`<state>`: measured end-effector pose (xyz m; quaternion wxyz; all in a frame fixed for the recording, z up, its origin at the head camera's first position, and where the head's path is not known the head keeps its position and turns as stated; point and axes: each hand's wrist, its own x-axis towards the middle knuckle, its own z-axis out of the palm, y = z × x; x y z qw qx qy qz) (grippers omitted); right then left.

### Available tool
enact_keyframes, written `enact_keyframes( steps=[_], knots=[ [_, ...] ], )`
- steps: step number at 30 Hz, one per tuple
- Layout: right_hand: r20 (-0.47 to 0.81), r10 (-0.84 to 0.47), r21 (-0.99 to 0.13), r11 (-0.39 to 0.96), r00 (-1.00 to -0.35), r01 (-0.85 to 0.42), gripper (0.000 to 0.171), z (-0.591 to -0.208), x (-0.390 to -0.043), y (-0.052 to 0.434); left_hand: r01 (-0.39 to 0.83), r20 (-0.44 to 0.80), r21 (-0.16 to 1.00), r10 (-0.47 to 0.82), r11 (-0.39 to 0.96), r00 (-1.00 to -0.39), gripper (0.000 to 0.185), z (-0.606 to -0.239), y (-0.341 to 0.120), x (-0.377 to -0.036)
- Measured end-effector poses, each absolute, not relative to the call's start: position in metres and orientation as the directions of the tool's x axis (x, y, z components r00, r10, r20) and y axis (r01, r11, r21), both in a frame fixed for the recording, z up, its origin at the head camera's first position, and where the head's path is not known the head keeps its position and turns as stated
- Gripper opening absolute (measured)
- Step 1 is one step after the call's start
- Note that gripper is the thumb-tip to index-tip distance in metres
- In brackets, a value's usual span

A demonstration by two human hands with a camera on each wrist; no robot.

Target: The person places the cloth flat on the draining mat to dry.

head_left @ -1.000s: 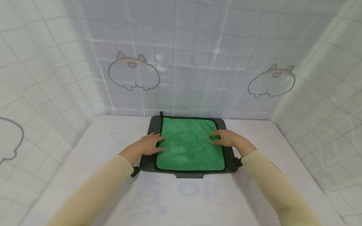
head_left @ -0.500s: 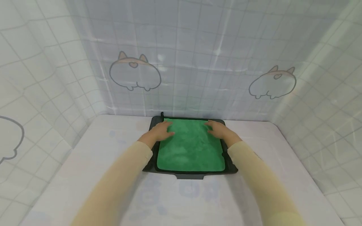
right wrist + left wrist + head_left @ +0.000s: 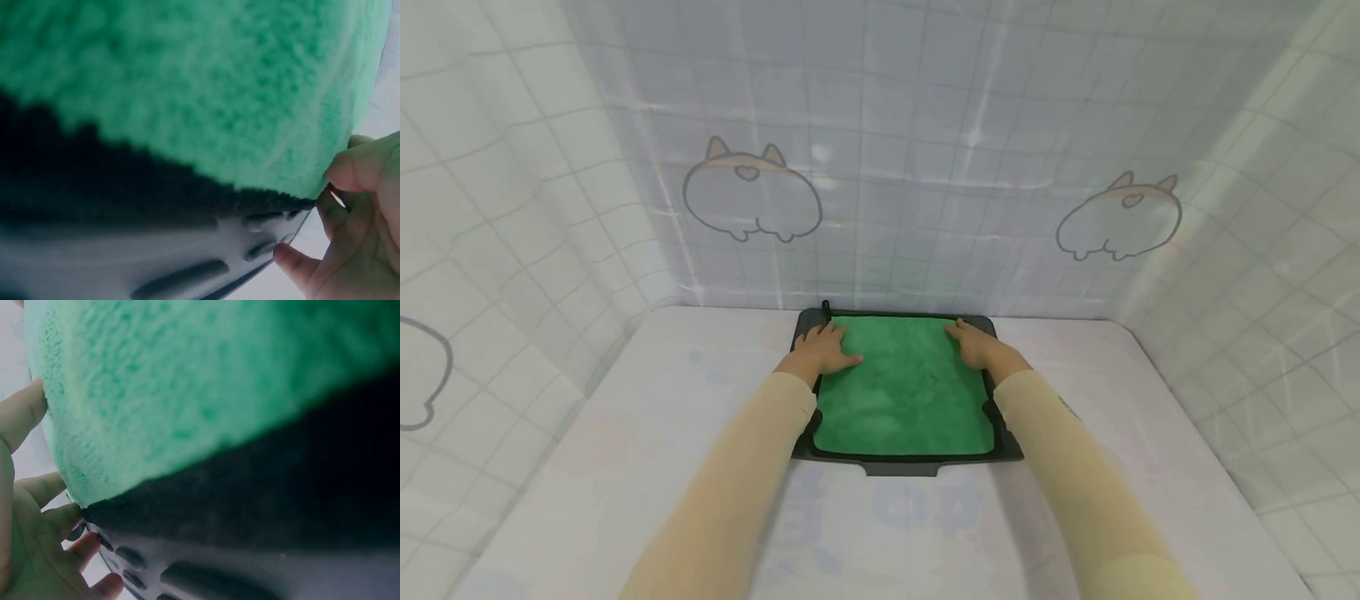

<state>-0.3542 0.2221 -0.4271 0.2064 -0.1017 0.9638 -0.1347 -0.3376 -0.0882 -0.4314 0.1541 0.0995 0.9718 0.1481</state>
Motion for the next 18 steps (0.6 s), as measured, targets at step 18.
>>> enact_keyframes(
  steps=[18],
  knots=[
    [-0.316,-0.228,-0.339,0.934,-0.921,-0.115,0.063,-0.428,-0.361,0.246,0.159,-0.276,0.372,0.272,0.915,-0.922,0.080,-0.431,-0.100,-0.339]
  ],
)
